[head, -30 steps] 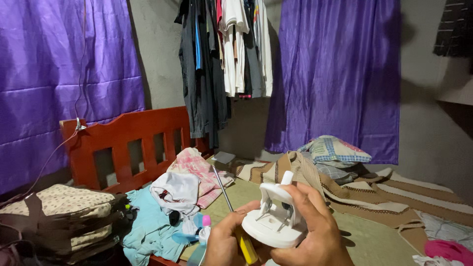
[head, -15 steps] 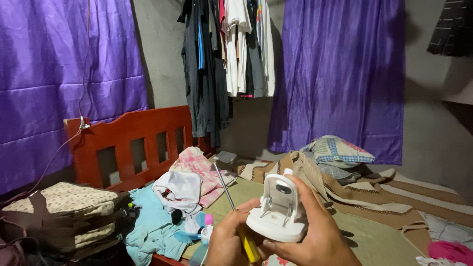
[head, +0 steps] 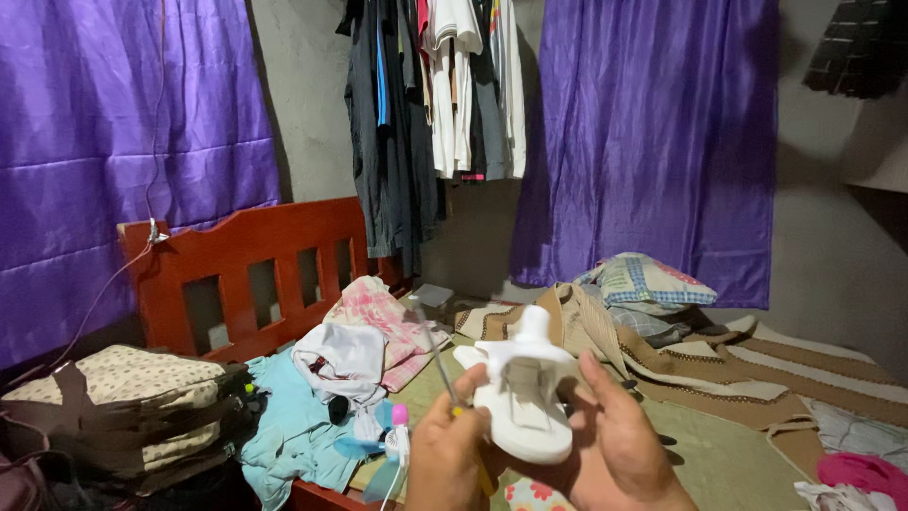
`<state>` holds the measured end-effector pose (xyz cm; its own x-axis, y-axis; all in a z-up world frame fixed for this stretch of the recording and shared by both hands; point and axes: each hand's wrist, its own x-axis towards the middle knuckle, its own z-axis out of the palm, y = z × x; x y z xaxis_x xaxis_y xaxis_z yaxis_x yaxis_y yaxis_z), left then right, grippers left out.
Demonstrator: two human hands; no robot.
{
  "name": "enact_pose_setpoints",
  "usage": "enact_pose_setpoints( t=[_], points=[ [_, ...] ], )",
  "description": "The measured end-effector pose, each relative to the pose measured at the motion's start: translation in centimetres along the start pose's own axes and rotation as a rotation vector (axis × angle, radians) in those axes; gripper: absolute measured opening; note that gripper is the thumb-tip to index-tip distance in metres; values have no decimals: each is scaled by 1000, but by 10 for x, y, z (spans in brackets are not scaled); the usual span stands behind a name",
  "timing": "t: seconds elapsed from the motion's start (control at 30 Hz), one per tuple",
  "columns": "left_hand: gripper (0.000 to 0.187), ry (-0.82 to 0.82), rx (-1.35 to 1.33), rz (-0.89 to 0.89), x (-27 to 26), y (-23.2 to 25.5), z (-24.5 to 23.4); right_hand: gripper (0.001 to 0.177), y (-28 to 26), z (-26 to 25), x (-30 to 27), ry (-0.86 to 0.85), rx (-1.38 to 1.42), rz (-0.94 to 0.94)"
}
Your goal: The person uses a screwdriver to loosen and tighten screws on a white plastic fan mount. They repeatedly adjust the screwdriver and reposition the mount while working on a bed.
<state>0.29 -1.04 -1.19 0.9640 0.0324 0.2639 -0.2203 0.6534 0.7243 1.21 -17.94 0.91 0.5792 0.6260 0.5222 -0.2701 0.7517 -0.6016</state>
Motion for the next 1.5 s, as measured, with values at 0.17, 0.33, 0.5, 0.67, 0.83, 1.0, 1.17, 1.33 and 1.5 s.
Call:
enact_pose_setpoints(
  t=[0.17,0.33,0.5,0.67,0.83,1.0,1.17,1.33,1.5],
  points=[
    [60,-42,-59,-4,-5,-25,-22,68,8,10,3,703,-129,-63],
    [60,-58,13,-43,-9,-37,-41,65,18,7,-2,797,-119,-39],
    [56,-176,562,-80,-16,-37,-85,63,26,-15,-12,670,-149,-87],
    [59,-7,862,50,-29,-31,-115,75,30,-32,-31,546,-103,-81],
    [56,189,1083,606,-54,-35,-102,74,42,-46,-31,807,-220,-86],
    [54,-24,1302,539,-41,-51,-107,72,48,-74,-28,769,-224,-41],
    [58,-35,1234,286,-25,-93,-146,72,61,-110,-39,678,-189,-8],
    [40,182,567,203,-12,-137,-173,63,83,-133,-45,780,-156,16],
    [26,362,241,-169,-13,-156,-179,57,112,-156,-50,794,-172,74]
  ],
)
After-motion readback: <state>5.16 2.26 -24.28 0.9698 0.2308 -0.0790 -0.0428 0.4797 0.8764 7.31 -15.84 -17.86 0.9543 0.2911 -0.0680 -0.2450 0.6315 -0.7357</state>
